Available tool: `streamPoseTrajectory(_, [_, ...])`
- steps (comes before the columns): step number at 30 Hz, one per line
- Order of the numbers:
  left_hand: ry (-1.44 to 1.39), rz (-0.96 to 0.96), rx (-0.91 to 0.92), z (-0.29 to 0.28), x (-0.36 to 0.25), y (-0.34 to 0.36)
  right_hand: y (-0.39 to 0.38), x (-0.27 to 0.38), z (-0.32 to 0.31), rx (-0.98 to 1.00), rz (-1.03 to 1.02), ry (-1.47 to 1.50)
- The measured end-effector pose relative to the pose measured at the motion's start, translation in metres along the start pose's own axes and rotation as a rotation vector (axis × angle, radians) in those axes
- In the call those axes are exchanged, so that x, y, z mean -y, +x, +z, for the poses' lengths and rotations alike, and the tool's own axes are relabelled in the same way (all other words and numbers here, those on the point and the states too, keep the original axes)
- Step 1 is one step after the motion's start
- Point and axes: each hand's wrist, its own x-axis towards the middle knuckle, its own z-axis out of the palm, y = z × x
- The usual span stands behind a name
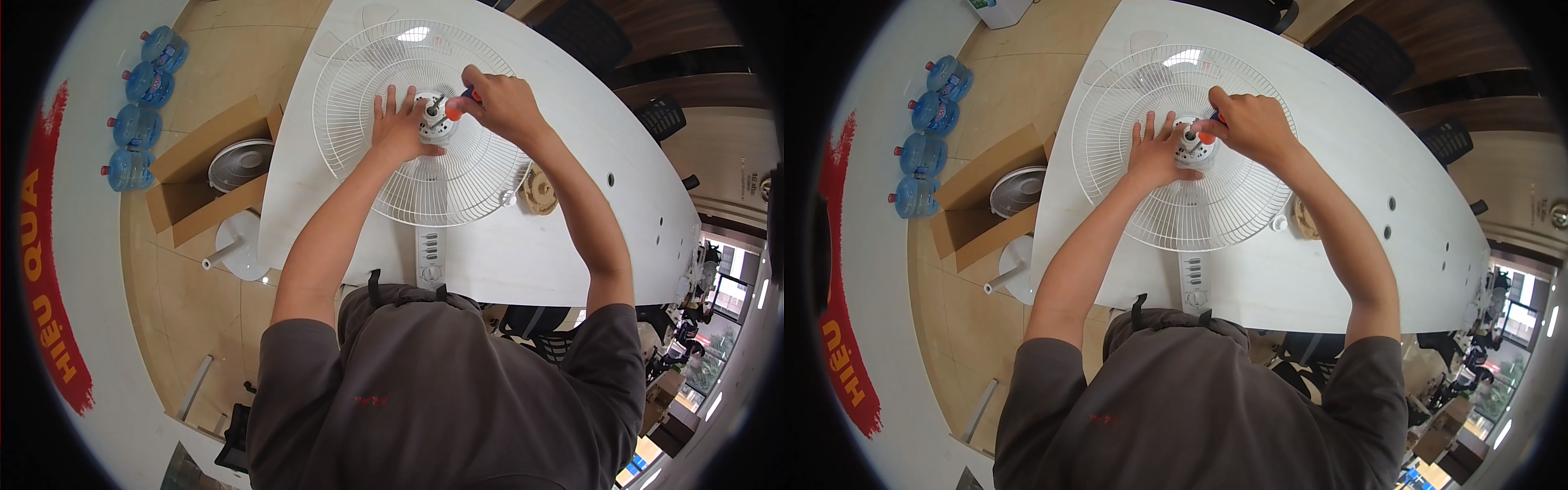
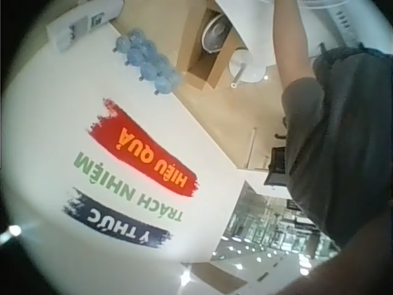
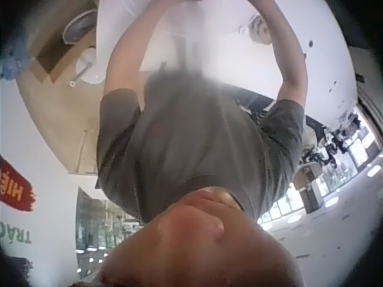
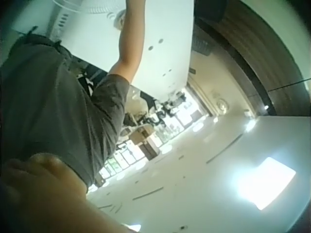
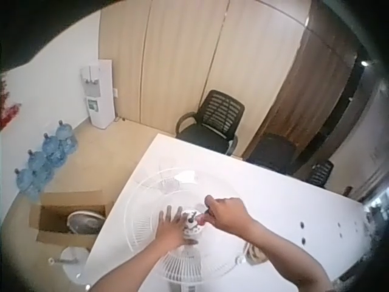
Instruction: Using a screwdriver to tighten screws on the rear guard and motor housing of a pedestal fan.
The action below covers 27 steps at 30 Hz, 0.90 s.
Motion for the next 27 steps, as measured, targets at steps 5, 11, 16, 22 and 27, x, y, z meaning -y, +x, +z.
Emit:
streamPoseTrajectory(5, [-0.001,0.020,-0.031,0.000,-0.002,0.002,-0.005,-0.012,0.017,-0.421,-0.103,0.008])
streamPoseTrajectory(11, [-0.003,0.018,-0.021,-0.004,-0.002,0.000,0.000,-0.011,0.011,-0.073,-0.076,0.039])
streamPoseTrajectory(16, [0.058,-0.028,0.066,-0.008,-0.005,0.001,0.001,-0.003,0.013,-0.199,0.086,-0.029])
streamPoseTrajectory(22, [0.066,-0.039,0.096,-0.011,-0.004,0.001,0.002,-0.015,0.014,-0.294,-0.208,0.160])
streamPoseTrajectory(27, [0.063,-0.043,0.086,-0.010,-0.005,0.002,0.005,0.010,0.001,-0.001,0.289,0.030])
